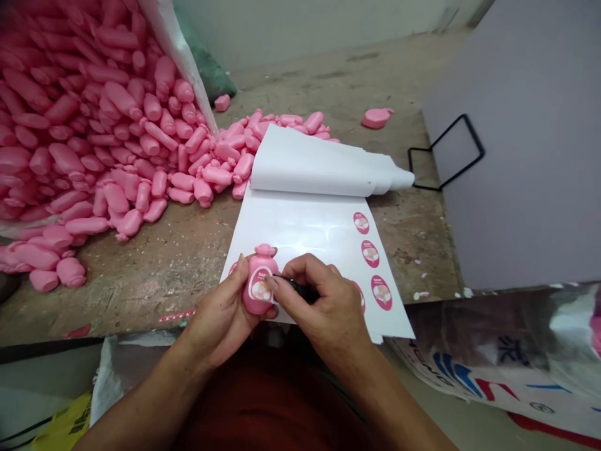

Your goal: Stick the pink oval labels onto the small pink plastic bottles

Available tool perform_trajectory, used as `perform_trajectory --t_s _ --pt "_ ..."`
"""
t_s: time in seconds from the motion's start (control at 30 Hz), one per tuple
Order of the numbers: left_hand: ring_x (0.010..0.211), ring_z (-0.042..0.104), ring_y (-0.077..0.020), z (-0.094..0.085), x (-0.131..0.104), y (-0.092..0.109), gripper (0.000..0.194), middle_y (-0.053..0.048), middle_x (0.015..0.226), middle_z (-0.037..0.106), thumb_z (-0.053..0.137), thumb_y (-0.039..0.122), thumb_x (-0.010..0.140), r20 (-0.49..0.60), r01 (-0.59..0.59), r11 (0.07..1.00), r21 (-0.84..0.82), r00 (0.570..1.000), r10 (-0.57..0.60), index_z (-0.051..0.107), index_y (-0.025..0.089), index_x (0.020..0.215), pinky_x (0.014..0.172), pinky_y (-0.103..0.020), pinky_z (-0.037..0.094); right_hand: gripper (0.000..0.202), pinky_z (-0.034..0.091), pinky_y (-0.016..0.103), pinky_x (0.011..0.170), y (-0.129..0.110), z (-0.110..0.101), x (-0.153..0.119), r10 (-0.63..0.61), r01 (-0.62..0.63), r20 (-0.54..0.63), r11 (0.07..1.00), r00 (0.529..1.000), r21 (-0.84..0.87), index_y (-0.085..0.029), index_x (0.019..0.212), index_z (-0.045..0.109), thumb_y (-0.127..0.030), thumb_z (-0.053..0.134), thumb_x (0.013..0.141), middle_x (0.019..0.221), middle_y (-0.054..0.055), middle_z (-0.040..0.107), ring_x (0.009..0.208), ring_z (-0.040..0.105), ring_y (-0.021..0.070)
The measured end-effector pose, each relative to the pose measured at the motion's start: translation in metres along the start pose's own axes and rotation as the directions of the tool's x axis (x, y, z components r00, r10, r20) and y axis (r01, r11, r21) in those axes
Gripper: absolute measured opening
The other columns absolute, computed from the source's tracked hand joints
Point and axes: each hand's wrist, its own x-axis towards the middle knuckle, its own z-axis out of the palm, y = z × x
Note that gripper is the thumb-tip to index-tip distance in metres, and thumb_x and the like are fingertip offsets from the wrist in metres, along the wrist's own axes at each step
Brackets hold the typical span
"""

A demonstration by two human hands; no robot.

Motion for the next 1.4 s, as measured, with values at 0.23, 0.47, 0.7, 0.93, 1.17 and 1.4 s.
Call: perform_trajectory --t_s 0.23,0.47,0.7,0.93,1.17,1.4 --pt "0.068 0.056 -0.01 0.0 0.0 0.0 0.035 -0.003 0.088 0.059 0.052 0.045 0.097 0.02 0.002 1.0 0.014 1.0 -0.002 0.067 0.019 0.116 0.055 -0.02 0.048 0.02 0.046 0.033 0.061 0.0 -0.001 0.001 0.01 -0.01 0.002 1.0 1.0 0.001 -0.025 0.071 0.06 -0.041 0.067 0.078 0.067 0.001 0.063 0.064 0.057 0.0185" --pt "0.067 0.056 -0.0105 0.0 0.0 0.0 0.037 -0.003 0.084 0.06 0.056 0.048 0.094 0.028 0.005 1.0 0.019 1.0 -0.005 0.066 0.019 0.116 0.055 -0.02 0.047 0.019 0.046 0.033 0.062 0.002 0.0 0.001 0.013 -0.013 0.014 1.0 1.0 -0.003 -0.025 0.072 0.061 -0.042 0.066 0.079 0.068 0.001 0.063 0.065 0.058 0.019" --pt "0.075 0.06 -0.0119 -0.001 -0.001 0.001 0.034 -0.006 0.093 0.063 0.049 0.042 0.099 0.025 -0.008 0.997 0.078 1.0 0.006 0.066 0.02 0.118 0.06 -0.02 0.052 0.02 0.045 0.031 0.06 0.004 0.001 0.001 -0.047 0.044 -0.036 0.994 0.998 -0.096 -0.025 0.074 0.06 -0.042 0.067 0.081 0.069 0.001 0.065 0.065 0.059 0.0185" --pt "0.087 0.06 -0.0154 -0.005 0.0 0.005 0.028 -0.006 0.107 0.061 0.06 0.038 0.093 0.036 0.023 0.99 0.139 0.999 -0.028 0.068 0.023 0.116 0.067 -0.027 0.058 0.014 0.041 0.032 0.062 0.01 0.004 -0.001 -0.215 0.165 -0.123 0.93 0.969 -0.328 -0.027 0.077 0.066 -0.039 0.07 0.081 0.07 0.001 0.069 0.065 0.056 0.0205" --pt "0.082 0.057 -0.0132 -0.005 -0.002 0.007 0.027 -0.003 0.097 0.057 0.064 0.017 0.084 0.038 0.052 0.981 0.184 0.997 -0.06 0.065 0.02 0.11 0.069 -0.026 0.056 0.011 0.038 0.031 0.059 0.009 0.004 -0.002 -0.263 0.194 -0.113 0.886 0.958 -0.422 -0.026 0.08 0.068 -0.037 0.07 0.082 0.067 0.001 0.069 0.062 0.054 0.0212" --pt "0.081 0.056 -0.0123 -0.007 -0.003 0.008 0.035 -0.003 0.097 0.056 0.065 0.012 0.077 0.067 0.063 0.971 0.232 0.995 -0.08 0.061 0.02 0.111 0.07 -0.026 0.055 0.011 0.036 0.031 0.06 0.007 0.006 -0.003 -0.301 0.213 -0.112 0.849 0.947 -0.483 -0.026 0.083 0.069 -0.037 0.07 0.083 0.069 0.003 0.07 0.062 0.052 0.0219"
